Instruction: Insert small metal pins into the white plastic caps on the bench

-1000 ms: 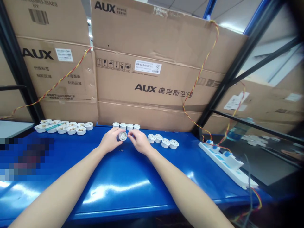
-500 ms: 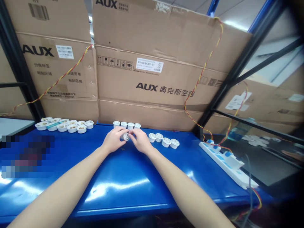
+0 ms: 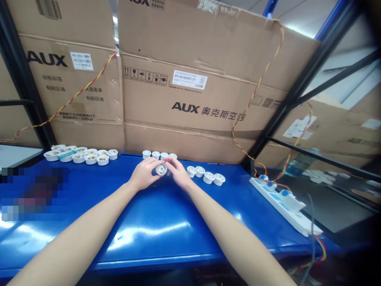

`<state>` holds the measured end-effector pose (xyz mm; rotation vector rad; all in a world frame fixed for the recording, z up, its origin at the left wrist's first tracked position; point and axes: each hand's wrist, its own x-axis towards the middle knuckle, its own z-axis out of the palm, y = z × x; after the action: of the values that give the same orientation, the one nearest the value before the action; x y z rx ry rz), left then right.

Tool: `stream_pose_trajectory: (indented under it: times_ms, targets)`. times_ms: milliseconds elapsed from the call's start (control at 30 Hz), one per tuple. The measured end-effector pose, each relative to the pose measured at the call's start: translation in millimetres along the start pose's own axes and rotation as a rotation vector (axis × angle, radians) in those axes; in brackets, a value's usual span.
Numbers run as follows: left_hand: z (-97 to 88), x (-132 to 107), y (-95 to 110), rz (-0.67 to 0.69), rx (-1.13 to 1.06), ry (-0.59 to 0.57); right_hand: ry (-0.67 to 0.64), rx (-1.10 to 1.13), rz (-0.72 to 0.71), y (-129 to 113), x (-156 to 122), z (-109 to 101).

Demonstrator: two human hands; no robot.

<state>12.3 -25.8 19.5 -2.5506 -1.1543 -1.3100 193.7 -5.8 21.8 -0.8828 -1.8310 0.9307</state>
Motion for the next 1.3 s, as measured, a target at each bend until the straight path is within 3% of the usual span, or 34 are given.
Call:
stream_pose_trajectory:
  times_ms: [200,333,500,600,833,933,1067,1300]
  targets:
    - [1.0,-0.6,-1.4,-0.011,0.048,0.010,0.046,-0.313,-0.177,-16.9,-8.8,8.7]
    - [2.9,1.3,-1.0,-0.001,0.071,-0.007,0.099,-0.563,-0.200,-12.2,-5.3,1.8]
    - [1.0,-0.5,-7.6,-0.084,0.086,0.012,0.086,-0.949,-0.016,10.9,1.8,-28.8]
    - [-0.8,-3.5,-17.2,-0.168,0.094,0.077,0.078,-1.036,0.062,21.2,4.0,-43.5]
    - [-3.5,-7.1,-36.0,-0.365,0.067,0.157,0.223,-1.218,0.250,24.7,1.5,-62.0]
    - [-1.4,-7.9,-38.7,-0.404,0.052,0.159,0.253,-1.248,0.186,21.6,4.0,-56.4]
    - [1.7,-8.2,-38.4,-0.397,0.030,0.115,0.081,-1.187,0.068,20.8,21.5,-36.4]
    - [1.0,-6.9,-33.6,-0.469,-0.007,0.090,-0.034,-1.314,0.223,26.7,48.8,-25.1]
